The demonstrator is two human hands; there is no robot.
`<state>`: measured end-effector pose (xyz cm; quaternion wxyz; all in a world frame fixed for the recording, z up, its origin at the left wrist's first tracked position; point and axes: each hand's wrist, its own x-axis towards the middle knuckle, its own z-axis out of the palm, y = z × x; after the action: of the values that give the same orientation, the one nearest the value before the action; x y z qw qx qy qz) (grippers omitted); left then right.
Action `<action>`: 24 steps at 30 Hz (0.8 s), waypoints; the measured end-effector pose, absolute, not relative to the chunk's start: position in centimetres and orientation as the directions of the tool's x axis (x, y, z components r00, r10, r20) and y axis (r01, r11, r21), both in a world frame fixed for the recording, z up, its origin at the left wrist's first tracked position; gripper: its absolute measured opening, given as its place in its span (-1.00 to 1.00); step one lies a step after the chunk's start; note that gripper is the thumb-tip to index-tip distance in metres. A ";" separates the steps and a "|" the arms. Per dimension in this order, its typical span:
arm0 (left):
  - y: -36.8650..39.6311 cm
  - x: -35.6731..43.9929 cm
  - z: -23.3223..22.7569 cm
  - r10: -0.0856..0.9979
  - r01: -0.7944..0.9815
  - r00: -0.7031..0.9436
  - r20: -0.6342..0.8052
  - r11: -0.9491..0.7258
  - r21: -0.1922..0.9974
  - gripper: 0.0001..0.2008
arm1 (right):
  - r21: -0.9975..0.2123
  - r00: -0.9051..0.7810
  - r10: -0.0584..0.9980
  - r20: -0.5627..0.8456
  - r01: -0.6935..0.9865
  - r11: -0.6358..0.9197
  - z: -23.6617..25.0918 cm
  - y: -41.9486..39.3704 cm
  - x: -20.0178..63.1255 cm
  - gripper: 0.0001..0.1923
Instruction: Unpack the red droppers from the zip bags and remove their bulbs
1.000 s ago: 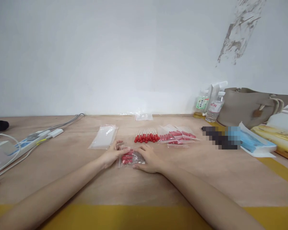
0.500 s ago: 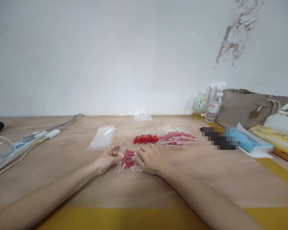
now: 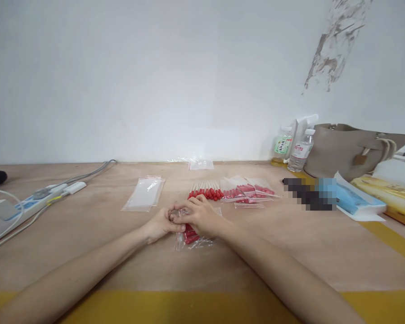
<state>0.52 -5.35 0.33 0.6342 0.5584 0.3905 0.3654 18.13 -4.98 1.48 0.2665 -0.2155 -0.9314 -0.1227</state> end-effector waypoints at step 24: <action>-6.3 0.3 0.2 0.913 -0.079 0.402 -0.073 0.114 0.990 -0.49 | 0.193 -0.796 0.252 0.550 0.415 0.889 0.4 -4.5 17.9 -0.79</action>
<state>0.30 -6.30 0.24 0.6393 0.5408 0.3852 0.3878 17.93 -4.50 0.40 0.2648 -0.1784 -0.9351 -0.1538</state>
